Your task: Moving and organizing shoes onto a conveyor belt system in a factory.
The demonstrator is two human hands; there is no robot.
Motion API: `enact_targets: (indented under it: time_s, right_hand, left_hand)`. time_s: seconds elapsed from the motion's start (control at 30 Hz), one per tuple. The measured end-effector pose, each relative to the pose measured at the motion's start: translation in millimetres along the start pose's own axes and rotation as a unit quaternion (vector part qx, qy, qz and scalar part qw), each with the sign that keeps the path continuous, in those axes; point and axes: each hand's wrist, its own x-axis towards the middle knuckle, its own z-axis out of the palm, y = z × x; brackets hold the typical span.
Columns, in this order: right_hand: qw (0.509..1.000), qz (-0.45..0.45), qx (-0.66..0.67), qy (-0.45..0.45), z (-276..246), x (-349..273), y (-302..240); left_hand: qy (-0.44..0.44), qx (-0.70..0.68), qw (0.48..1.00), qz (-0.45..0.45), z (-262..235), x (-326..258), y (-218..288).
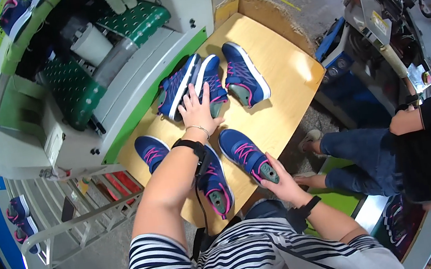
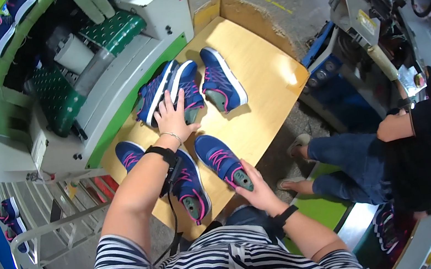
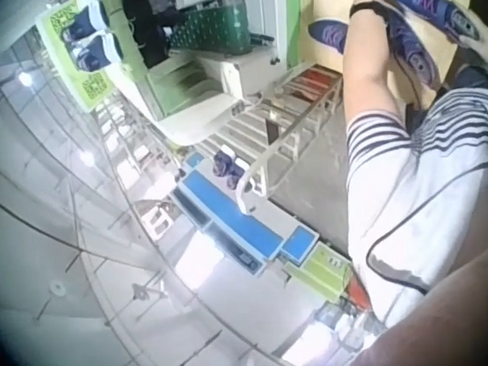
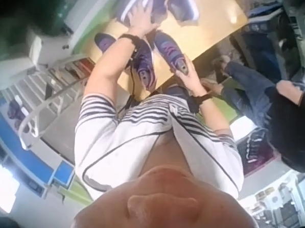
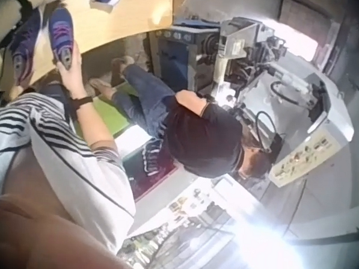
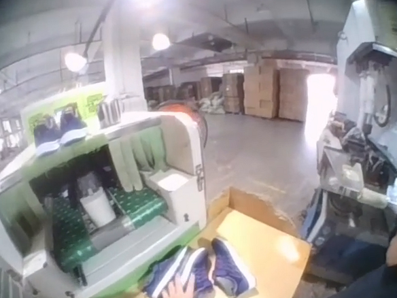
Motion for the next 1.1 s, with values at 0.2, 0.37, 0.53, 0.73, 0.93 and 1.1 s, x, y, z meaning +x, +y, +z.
enact_targets:
  time_s: [0.2,0.37,0.53,0.73,0.93,1.1]
  right_hand:
    - [0.901,0.166,0.391,0.083,-30,-20,-27]
    - [0.910,0.088,0.399,0.069,-53,35,-90]
    - [0.944,-0.136,0.299,0.037,-15,219,-234]
    - [0.922,-0.321,-0.030,0.215,62,507,-359]
    - [0.907,-0.347,-0.225,0.085,96,550,-336]
    - [0.910,-0.371,-0.170,-0.067,-28,388,-261]
  left_hand:
    - [-0.024,-0.184,0.978,-0.091,-30,10,-4]
    - [-0.136,-0.832,0.528,-0.103,-126,-65,-78]
    - [0.133,-0.844,0.518,-0.040,-225,-71,-155]
    - [0.304,-0.752,0.566,-0.147,-249,69,-286]
    - [0.307,-0.377,0.811,-0.326,-212,119,-367]
    - [0.287,-0.522,0.787,-0.159,-198,10,-216]
